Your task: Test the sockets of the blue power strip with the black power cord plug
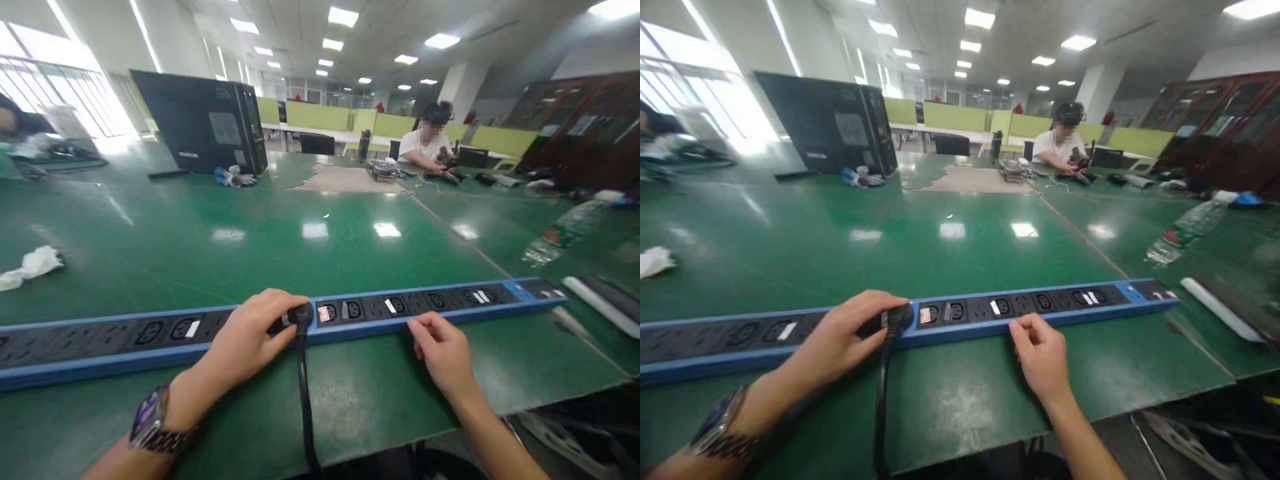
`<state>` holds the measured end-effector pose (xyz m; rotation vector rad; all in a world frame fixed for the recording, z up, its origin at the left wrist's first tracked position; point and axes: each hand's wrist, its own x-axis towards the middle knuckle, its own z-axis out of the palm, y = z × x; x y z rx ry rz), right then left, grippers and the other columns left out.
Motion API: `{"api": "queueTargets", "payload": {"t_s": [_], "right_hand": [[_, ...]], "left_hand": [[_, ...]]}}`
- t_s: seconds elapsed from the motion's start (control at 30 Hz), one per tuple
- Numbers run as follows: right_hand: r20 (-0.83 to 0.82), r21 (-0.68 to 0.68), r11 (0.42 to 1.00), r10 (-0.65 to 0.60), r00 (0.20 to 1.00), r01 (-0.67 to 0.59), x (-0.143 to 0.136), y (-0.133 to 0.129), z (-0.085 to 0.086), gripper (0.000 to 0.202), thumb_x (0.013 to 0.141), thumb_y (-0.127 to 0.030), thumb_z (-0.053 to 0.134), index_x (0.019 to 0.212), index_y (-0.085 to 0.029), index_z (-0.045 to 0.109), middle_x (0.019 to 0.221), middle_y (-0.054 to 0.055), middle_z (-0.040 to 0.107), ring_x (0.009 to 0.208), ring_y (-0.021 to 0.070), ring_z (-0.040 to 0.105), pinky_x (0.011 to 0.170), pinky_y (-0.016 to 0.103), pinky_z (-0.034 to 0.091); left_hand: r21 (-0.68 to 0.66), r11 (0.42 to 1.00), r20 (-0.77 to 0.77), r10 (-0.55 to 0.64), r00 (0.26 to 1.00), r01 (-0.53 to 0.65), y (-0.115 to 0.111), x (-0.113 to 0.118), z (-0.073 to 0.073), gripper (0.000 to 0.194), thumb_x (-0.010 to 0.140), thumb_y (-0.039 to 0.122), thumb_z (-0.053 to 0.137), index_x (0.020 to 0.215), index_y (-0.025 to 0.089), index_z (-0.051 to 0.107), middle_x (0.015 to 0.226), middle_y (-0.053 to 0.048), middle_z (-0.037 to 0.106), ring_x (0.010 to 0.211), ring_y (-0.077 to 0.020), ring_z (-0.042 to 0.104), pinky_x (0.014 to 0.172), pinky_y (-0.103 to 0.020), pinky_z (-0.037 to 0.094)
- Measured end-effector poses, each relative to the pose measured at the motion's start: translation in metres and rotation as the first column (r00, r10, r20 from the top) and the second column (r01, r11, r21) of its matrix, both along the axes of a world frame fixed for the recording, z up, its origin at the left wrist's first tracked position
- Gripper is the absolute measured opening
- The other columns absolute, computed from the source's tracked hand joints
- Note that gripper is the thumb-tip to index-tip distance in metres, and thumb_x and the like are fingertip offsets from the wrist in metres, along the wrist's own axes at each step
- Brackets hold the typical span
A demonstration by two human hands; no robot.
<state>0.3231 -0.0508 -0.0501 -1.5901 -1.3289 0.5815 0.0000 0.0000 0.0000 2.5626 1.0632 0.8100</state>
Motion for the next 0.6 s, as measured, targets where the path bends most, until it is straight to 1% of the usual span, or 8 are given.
{"api": "queueTargets", "payload": {"t_s": [0.07, 0.17, 0.2, 0.27, 0.33, 0.43, 0.53, 0.6], "right_hand": [[-0.022, 0.035, 0.997, -0.069, 0.997, 0.069, -0.004, -0.004, 0.003, 0.036, 0.082, -0.051, 0.059, 0.065, -0.018, 0.056, 0.046, -0.004, 0.048, 0.043, 0.0103, 0.046, 0.047, 0.023, 0.036], [-0.108, 0.019, 0.999, -0.043, 0.993, 0.045, -0.026, -0.015, 0.018, 0.035, 0.084, -0.051, 0.057, 0.072, -0.018, 0.058, 0.051, -0.004, 0.051, 0.045, 0.0107, 0.048, 0.047, 0.023, 0.038], [-0.151, -0.003, 1.000, 0.007, 0.989, -0.008, -0.037, -0.020, 0.026, 0.035, 0.086, -0.052, 0.055, 0.080, -0.018, 0.060, 0.054, -0.003, 0.053, 0.046, 0.0108, 0.049, 0.048, 0.023, 0.039], [-0.165, -0.062, 0.984, 0.157, 0.974, -0.169, -0.059, -0.028, 0.045, 0.036, 0.087, -0.051, 0.054, 0.102, -0.019, 0.059, 0.062, -0.003, 0.057, 0.050, 0.0112, 0.051, 0.049, 0.023, 0.039], [-0.039, -0.130, 0.958, 0.254, 0.966, -0.257, -0.073, -0.032, 0.063, 0.040, 0.086, -0.048, 0.057, 0.115, -0.021, 0.056, 0.065, -0.004, 0.058, 0.054, 0.0118, 0.052, 0.050, 0.023, 0.036], [0.175, -0.212, 0.946, 0.282, 0.943, -0.243, -0.065, -0.025, 0.079, 0.035, 0.087, -0.044, 0.055, 0.112, -0.019, 0.059, 0.061, -0.004, 0.056, 0.055, 0.0127, 0.051, 0.051, 0.024, 0.033], [0.244, -0.276, 0.944, 0.250, 0.937, -0.180, -0.038, -0.008, 0.085, 0.040, 0.090, -0.044, 0.048, 0.118, -0.017, 0.058, 0.059, -0.003, 0.059, 0.053, 0.0138, 0.052, 0.051, 0.025, 0.035], [0.295, -0.322, 0.934, 0.256, 0.921, -0.157, -0.026, 0.004, 0.088, 0.041, 0.091, -0.043, 0.046, 0.121, -0.017, 0.058, 0.058, -0.002, 0.061, 0.054, 0.0151, 0.056, 0.054, 0.026, 0.038]], "left_hand": [[0.029, 0.992, 0.126, 0.115, 0.985, -0.120, -0.003, 0.001, 0.005, 0.027, 0.088, 0.022, 0.058, 0.115, 0.023, 0.061, 0.109, -0.004, 0.069, 0.100, -0.0197, 0.065, 0.089, -0.034, 0.053], [0.087, 0.979, 0.257, 0.160, 0.953, -0.187, -0.010, 0.015, 0.013, 0.029, 0.086, 0.020, 0.059, 0.115, 0.022, 0.056, 0.108, -0.004, 0.069, 0.098, -0.0192, 0.066, 0.087, -0.033, 0.052], [0.113, 0.979, 0.277, 0.134, 0.951, -0.171, -0.012, 0.024, 0.015, 0.030, 0.085, 0.020, 0.061, 0.115, 0.022, 0.055, 0.108, -0.004, 0.069, 0.098, -0.0189, 0.065, 0.087, -0.032, 0.052], [0.174, 0.983, 0.267, 0.010, 0.964, -0.058, -0.017, 0.045, 0.019, 0.032, 0.083, 0.020, 0.064, 0.113, 0.022, 0.054, 0.104, -0.004, 0.069, 0.095, -0.0187, 0.065, 0.083, -0.032, 0.052], [0.228, 0.972, 0.222, -0.115, 0.968, 0.063, -0.017, 0.064, 0.020, 0.032, 0.083, 0.022, 0.065, 0.113, 0.021, 0.055, 0.100, -0.004, 0.069, 0.091, -0.0190, 0.064, 0.080, -0.032, 0.052], [0.235, 0.961, 0.150, -0.187, 0.971, 0.149, -0.009, 0.075, 0.019, 0.041, 0.085, 0.029, 0.066, 0.124, 0.022, 0.051, 0.109, -0.006, 0.069, 0.098, -0.0208, 0.063, 0.085, -0.035, 0.052], [0.172, 0.985, 0.110, -0.052, 0.993, 0.032, 0.006, 0.066, 0.013, 0.057, 0.086, 0.039, 0.066, 0.135, 0.020, 0.045, 0.128, -0.011, 0.062, 0.115, -0.0243, 0.058, 0.097, -0.040, 0.048], [0.143, 0.988, 0.047, 0.042, 0.998, -0.049, 0.014, 0.058, 0.008, 0.057, 0.086, 0.043, 0.065, 0.134, 0.019, 0.047, 0.132, -0.012, 0.059, 0.120, -0.0271, 0.055, 0.101, -0.045, 0.046]]}}
